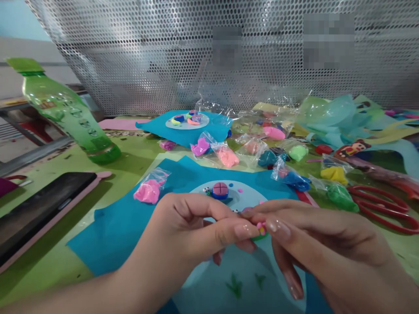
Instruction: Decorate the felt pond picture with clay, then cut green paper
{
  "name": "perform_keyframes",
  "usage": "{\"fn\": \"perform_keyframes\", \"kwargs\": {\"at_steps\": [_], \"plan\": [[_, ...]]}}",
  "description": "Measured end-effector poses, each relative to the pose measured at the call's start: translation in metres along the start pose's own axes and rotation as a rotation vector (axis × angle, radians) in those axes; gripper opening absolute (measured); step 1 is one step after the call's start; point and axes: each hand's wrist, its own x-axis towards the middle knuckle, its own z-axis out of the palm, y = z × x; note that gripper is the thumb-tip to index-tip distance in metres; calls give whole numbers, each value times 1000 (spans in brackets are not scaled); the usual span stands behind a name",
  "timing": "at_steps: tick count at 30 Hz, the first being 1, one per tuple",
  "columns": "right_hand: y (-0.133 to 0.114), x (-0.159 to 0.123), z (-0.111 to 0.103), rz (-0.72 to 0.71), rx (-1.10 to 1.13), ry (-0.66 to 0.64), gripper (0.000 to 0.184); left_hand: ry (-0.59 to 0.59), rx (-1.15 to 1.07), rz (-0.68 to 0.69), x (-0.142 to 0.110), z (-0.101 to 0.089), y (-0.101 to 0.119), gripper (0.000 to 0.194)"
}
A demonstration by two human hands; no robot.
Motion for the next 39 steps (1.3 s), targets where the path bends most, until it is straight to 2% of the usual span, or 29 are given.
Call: {"fn": "perform_keyframes", "kwargs": {"at_steps": [9, 16, 23, 28, 30, 32, 34, 36, 38, 39], "plan": [[0, 0, -3, 37, -46, -32, 17, 9, 22, 28, 0, 0, -1, 12], [2, 1, -1, 17, -19, -40, 12, 5, -40, 6, -2, 1, -2, 13], [2, 0, 1, 2, 22, -22, 12, -30, -87, -11, -2, 1, -3, 10], [2, 4, 0, 3, 29, 39, 11, -55, -151, -43, 0, 0, -3, 9], [0, 5, -4, -64, -79, 51, 11, -75, -194, -84, 0, 0, -4, 11], [-3, 5, -11, -210, -291, 99, 13, -97, -251, -128, 0, 0, -5, 13], [-6, 4, -20, -447, -574, 126, 17, -128, -309, -150, -1, 0, -6, 12], [-8, 0, -27, -723, -834, 69, 25, -166, -349, -147, -3, 0, -7, 9], [-6, -7, -31, -842, -963, 77, 31, -216, -370, -136, -6, -1, -8, 5], [-3, -11, -32, -818, -919, 122, 33, -237, -377, -133, -7, -1, -8, 5]]}}
